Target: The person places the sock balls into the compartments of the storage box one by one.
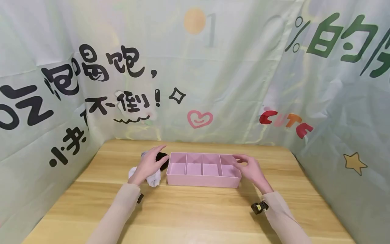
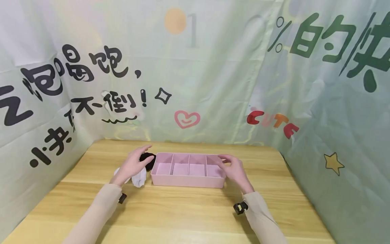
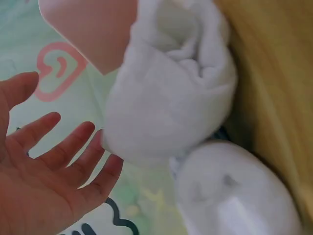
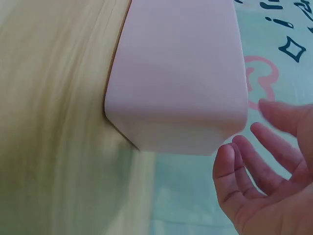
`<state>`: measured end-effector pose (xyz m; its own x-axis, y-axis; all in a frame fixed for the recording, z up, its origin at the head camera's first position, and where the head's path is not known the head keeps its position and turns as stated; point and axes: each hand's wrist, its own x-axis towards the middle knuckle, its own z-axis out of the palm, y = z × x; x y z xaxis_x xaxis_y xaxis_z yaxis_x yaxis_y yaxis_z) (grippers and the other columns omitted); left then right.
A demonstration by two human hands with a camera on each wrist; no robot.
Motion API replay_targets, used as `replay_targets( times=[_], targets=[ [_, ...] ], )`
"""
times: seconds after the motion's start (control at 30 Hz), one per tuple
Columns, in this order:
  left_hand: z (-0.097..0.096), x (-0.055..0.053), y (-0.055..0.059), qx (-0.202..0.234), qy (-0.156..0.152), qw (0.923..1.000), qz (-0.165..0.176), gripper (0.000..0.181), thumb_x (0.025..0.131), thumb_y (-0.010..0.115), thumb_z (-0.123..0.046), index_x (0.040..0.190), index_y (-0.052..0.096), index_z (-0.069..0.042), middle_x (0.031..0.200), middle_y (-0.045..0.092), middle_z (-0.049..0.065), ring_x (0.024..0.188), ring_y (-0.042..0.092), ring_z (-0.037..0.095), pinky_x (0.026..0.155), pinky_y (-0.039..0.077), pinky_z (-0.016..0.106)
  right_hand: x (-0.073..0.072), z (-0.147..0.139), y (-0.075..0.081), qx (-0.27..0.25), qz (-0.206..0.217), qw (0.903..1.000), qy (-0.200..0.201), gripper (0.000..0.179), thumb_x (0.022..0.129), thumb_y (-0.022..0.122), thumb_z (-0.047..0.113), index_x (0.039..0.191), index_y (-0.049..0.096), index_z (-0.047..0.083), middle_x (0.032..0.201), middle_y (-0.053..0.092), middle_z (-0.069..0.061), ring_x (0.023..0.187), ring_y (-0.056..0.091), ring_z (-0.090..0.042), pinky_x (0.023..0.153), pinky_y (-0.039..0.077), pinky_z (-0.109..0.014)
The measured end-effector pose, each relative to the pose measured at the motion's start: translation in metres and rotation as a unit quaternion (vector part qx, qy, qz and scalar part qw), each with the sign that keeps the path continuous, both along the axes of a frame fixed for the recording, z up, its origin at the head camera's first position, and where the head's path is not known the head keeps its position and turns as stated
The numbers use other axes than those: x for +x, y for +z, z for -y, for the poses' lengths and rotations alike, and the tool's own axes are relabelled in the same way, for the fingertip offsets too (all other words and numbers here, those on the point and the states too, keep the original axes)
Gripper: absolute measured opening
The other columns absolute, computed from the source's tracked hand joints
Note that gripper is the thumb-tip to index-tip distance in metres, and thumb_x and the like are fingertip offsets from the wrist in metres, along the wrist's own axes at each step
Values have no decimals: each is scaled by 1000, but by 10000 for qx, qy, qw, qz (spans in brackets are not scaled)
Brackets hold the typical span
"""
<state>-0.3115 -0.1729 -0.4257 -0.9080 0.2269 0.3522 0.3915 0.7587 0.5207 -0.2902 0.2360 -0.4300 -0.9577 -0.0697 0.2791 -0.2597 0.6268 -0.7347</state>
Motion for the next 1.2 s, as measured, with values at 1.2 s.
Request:
replay_targets(
  times=[1.2],
  targets=[
    [88, -1, -28, 2608, 105, 9456, 1941, 53, 88, 72, -15, 135, 54, 2, 137, 55, 24, 127, 50, 38, 105, 43, 41, 1, -25, -20, -2064, 2091, 9506, 1001, 69, 91, 67, 7, 151, 32, -1, 158, 27, -23, 134, 44, -42, 95, 53, -35]
  ],
)
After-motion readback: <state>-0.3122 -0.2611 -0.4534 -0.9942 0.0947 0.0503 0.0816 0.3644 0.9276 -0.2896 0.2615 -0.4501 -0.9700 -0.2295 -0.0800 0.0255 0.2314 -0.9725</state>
